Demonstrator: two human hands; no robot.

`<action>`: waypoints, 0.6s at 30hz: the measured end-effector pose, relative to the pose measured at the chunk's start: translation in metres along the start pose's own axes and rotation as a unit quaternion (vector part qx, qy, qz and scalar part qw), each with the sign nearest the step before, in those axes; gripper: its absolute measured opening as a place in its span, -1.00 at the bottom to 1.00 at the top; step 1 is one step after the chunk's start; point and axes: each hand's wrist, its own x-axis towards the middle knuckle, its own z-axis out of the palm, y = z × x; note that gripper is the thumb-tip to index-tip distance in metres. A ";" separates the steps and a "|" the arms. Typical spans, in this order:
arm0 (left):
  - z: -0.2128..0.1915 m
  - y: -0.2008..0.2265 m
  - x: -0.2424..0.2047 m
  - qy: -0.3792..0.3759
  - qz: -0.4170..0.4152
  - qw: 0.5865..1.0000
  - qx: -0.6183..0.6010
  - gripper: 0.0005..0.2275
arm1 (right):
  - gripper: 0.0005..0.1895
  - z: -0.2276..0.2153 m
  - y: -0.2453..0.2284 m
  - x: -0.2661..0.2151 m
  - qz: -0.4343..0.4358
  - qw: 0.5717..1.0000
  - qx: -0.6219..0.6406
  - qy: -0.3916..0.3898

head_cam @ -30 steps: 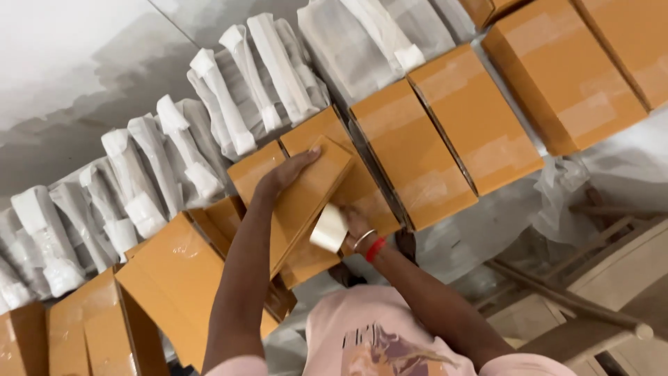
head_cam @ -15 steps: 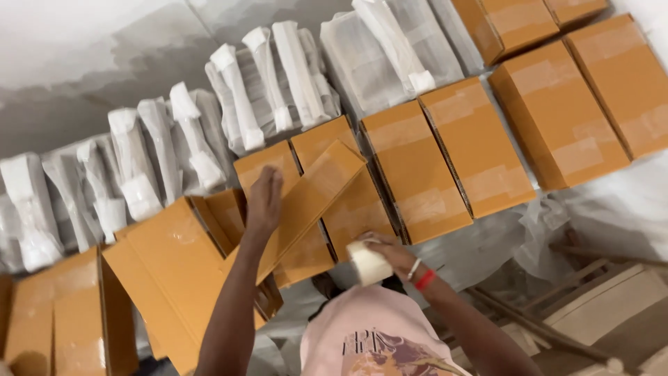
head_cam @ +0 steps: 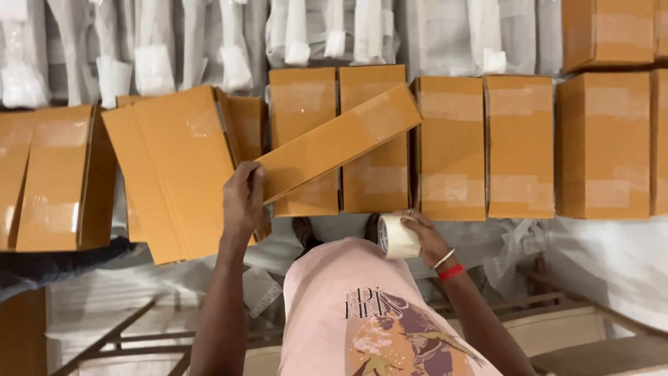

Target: The recorder is packing furniture components into cardboard boxes and sealing them with tape.

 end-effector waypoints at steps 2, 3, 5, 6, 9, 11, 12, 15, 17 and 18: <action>0.001 -0.002 0.004 -0.001 -0.003 1.000 0.009 -0.87 | -0.68 0.000 -0.007 0.003 -0.002 1.000 -0.023 -0.001; 0.002 -0.002 0.006 -0.012 -0.002 1.000 0.017 -0.86 | -0.67 -0.001 -0.009 0.002 -0.004 0.999 -0.038 0.005; 0.008 -0.028 0.009 -0.023 0.047 0.997 0.049 -0.85 | -0.67 -0.003 -0.009 -0.001 -0.010 1.000 -0.029 0.008; 0.013 -0.040 0.011 -0.037 0.099 0.991 0.081 -0.82 | -0.66 -0.005 -0.010 -0.002 -0.019 1.000 -0.017 0.013; 0.016 -0.029 0.025 -0.099 0.179 0.964 0.172 -0.43 | -0.67 -0.006 -0.010 -0.011 -0.020 0.999 -0.014 0.031; 0.022 -0.023 0.030 -0.143 0.156 0.951 0.226 -0.22 | -0.67 -0.008 -0.008 -0.015 -0.016 0.999 -0.019 0.044; 0.025 -0.020 0.032 -0.185 0.129 0.933 0.280 -0.01 | -0.66 -0.008 -0.006 -0.017 -0.009 0.998 -0.024 0.053; 0.034 -0.010 0.028 -0.227 0.044 0.913 0.335 0.03 | -0.70 -0.013 -0.001 -0.020 -0.049 0.998 -0.034 0.037; 0.049 -0.007 0.028 -0.223 0.028 0.917 0.330 0.04 | -0.70 -0.001 -0.019 -0.028 -0.138 0.981 -0.131 0.032; 0.056 -0.007 0.028 -0.220 0.008 0.920 0.326 0.05 | -0.66 0.005 -0.028 -0.031 -0.222 0.948 -0.227 0.026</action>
